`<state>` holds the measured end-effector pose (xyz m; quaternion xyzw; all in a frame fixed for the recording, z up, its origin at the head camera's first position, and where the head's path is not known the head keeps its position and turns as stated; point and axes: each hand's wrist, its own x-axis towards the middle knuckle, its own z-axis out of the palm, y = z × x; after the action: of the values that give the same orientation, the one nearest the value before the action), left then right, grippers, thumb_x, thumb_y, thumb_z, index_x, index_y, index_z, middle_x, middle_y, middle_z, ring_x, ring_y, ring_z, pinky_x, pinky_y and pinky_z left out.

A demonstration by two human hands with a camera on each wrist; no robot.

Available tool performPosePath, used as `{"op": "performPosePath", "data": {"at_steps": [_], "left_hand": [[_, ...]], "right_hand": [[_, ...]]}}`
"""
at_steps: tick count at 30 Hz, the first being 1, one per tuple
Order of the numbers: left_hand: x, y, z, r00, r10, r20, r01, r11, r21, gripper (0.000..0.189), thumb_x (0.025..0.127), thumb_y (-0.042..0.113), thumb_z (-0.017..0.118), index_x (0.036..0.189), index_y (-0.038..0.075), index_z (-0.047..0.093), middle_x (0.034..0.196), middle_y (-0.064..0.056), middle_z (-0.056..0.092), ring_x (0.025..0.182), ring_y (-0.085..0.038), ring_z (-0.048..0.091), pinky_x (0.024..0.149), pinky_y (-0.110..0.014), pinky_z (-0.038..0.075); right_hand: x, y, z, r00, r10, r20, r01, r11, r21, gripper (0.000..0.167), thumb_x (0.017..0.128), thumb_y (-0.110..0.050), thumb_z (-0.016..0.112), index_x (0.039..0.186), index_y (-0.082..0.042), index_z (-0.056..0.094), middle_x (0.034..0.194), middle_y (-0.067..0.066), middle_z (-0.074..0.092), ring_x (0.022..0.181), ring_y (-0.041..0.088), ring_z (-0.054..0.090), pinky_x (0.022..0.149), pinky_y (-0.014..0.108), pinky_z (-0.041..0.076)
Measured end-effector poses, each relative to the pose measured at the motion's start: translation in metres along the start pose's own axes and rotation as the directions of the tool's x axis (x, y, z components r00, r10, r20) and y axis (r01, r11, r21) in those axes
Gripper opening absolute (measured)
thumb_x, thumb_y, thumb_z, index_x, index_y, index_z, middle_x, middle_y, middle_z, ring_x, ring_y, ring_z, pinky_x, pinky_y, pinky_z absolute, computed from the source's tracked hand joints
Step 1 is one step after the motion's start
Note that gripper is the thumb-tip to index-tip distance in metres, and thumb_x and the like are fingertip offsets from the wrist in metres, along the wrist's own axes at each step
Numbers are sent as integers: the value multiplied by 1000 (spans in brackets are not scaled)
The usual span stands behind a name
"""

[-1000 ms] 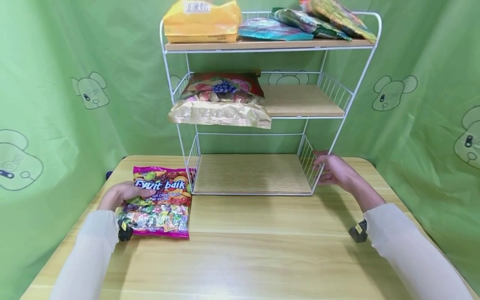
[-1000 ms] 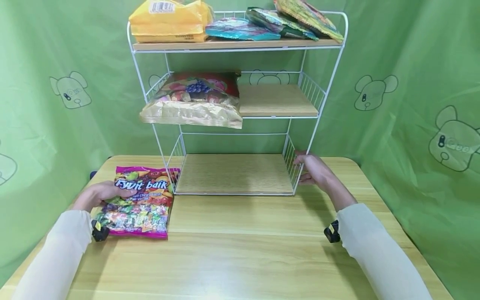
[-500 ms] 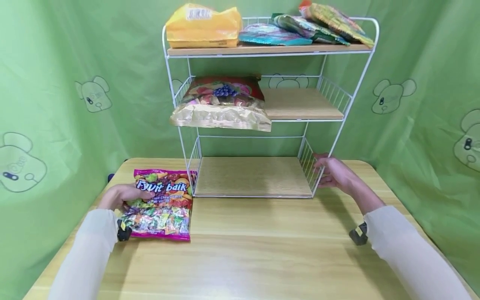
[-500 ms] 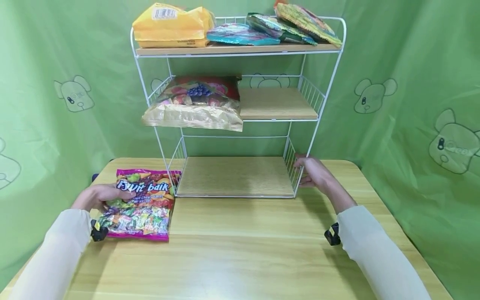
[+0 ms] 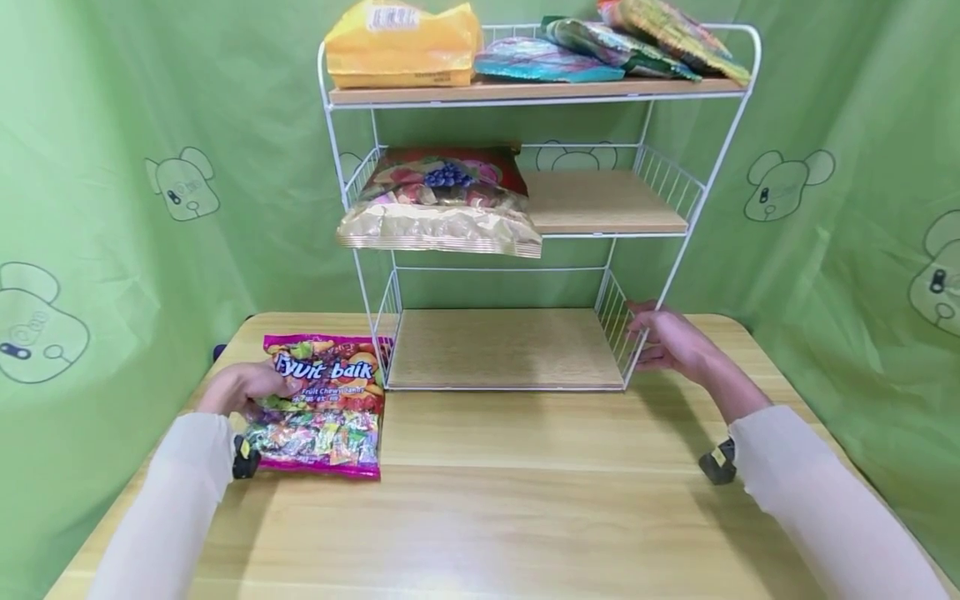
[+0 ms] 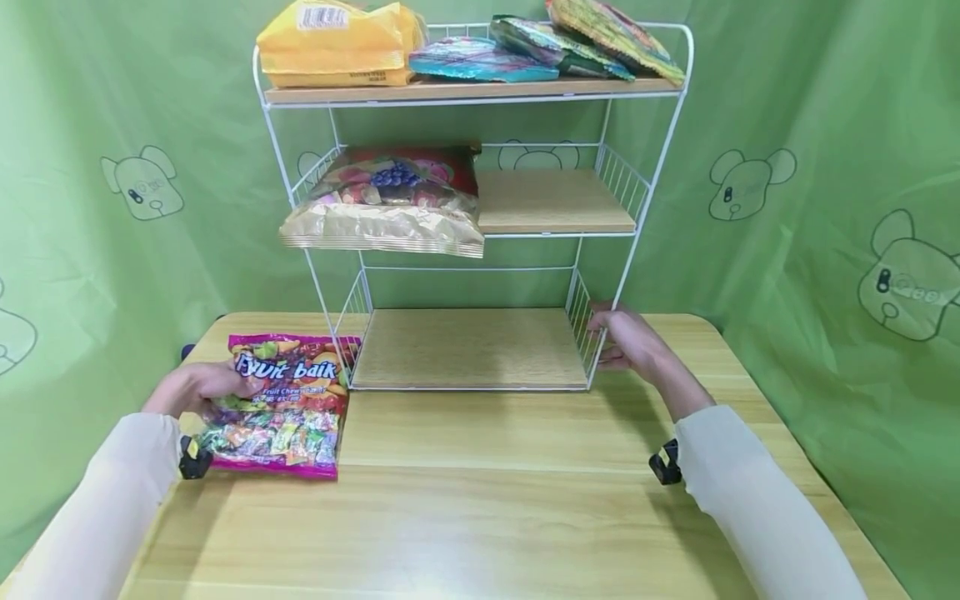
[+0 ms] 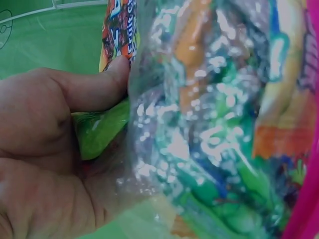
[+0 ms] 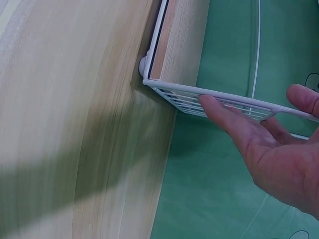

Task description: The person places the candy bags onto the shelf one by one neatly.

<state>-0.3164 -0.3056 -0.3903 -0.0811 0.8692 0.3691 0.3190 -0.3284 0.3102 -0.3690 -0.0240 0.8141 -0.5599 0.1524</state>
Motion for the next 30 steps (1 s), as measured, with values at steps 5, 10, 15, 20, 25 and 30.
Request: {"op": "performPosePath", "data": {"at_steps": [5,10,15,20,25,30], "left_hand": [[-1,1,-2,999,25,-47,-25,1000,3,77,104,19,53,155,-9,3,150,-41,23,118,-48,52,92,-50,59],[-4,2,-4,992,33,-118,-33,999,1,92,99,13,59,155,-9,-11,152,-43,19,112,-47,57,83,-46,62],[-8,5,-5,984,72,-164,-74,997,-6,94,94,9,63,156,-10,-5,149,-43,26,110,-47,59,76,-43,63],[-10,7,-5,974,82,-211,-84,996,-4,95,91,7,66,156,-10,-1,148,-44,27,109,-49,59,71,-42,64],[-9,8,-5,953,113,-279,-112,993,20,94,87,7,69,157,-9,8,147,-44,33,103,-45,63,67,-39,64],[-10,11,-6,939,121,-321,-128,992,1,96,86,11,73,158,-3,12,152,-41,30,118,-50,55,78,-41,62]], "right_hand": [[0,0,1,1000,-3,0,3,1000,10,73,102,-18,43,163,-9,4,147,35,31,117,45,60,107,56,51],[1,1,2,1000,-3,7,2,1000,17,73,102,-19,43,163,-9,4,149,36,29,119,47,59,107,56,51],[1,1,1,1000,-6,2,6,1000,19,73,102,-18,42,163,-9,5,150,37,28,121,50,56,108,57,50],[0,1,1,1000,-8,6,7,1000,25,72,102,-19,42,163,-9,5,152,38,26,130,58,47,109,58,49],[-1,1,1,1000,-2,-4,2,1000,13,72,102,-18,42,163,-8,5,151,37,26,128,56,49,108,58,49],[-2,1,1,1000,-3,-7,3,1000,12,72,102,-18,42,163,-8,5,151,36,26,128,56,49,109,58,49]]}}
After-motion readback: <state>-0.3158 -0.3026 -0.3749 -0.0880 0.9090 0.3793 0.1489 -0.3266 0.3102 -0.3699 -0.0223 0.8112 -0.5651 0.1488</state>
